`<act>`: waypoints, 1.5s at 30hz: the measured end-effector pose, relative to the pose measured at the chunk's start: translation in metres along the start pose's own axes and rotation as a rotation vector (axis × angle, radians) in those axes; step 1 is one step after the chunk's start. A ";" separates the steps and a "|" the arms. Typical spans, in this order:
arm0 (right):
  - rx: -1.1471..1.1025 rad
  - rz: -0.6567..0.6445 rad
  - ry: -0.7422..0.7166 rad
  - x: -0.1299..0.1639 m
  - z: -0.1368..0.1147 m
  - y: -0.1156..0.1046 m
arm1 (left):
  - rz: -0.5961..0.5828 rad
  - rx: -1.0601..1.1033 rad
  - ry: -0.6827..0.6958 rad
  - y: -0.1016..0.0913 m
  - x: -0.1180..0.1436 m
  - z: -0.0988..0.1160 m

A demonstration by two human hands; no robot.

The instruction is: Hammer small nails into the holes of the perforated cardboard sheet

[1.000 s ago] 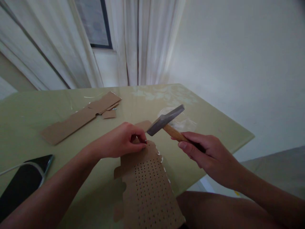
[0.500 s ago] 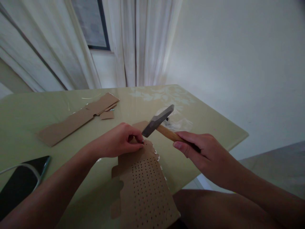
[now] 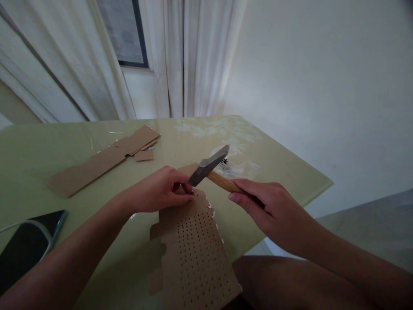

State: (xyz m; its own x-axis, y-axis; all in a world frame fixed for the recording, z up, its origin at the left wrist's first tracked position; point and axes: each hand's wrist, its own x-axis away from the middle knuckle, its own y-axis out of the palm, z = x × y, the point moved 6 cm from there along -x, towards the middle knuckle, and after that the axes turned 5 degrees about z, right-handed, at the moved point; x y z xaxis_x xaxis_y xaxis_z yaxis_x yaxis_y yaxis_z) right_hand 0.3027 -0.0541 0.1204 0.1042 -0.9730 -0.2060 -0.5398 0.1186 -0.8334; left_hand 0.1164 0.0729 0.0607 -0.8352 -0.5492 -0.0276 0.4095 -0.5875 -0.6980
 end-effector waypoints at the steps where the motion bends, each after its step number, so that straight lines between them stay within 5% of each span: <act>1: 0.021 -0.029 0.004 0.000 0.001 0.002 | -0.004 0.004 0.003 0.000 0.000 0.000; 4: 0.067 -0.080 0.010 -0.001 0.004 0.007 | -0.015 0.018 -0.005 0.002 0.000 -0.001; 10: 0.004 0.029 -0.037 0.001 -0.001 -0.002 | 0.025 -0.004 0.012 0.000 0.000 -0.003; 16: 0.104 -0.086 -0.003 0.001 -0.001 0.006 | -0.008 0.018 0.007 0.001 0.000 -0.002; 21: 0.056 0.015 -0.030 0.000 -0.004 -0.005 | 0.015 -0.031 -0.010 0.000 0.000 -0.003; 28: 0.125 -0.125 -0.026 0.001 -0.002 0.007 | 0.046 0.014 0.188 0.000 -0.001 0.004; 34: 0.042 0.005 -0.060 0.001 -0.005 -0.003 | 0.068 -0.001 0.157 0.000 -0.001 0.001; 40: 0.140 -0.147 -0.029 0.002 0.000 0.011 | 0.001 -0.028 0.165 0.006 -0.002 -0.001; 45: 0.073 -0.042 -0.058 0.002 -0.003 0.002 | -0.006 -0.095 0.128 0.005 -0.001 -0.002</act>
State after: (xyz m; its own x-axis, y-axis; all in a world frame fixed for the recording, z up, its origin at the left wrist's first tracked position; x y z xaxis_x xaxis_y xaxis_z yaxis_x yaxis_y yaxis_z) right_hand 0.2989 -0.0561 0.1201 0.1749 -0.9645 -0.1980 -0.4720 0.0944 -0.8765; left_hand 0.1186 0.0714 0.0555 -0.8800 -0.4622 -0.1096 0.3726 -0.5286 -0.7627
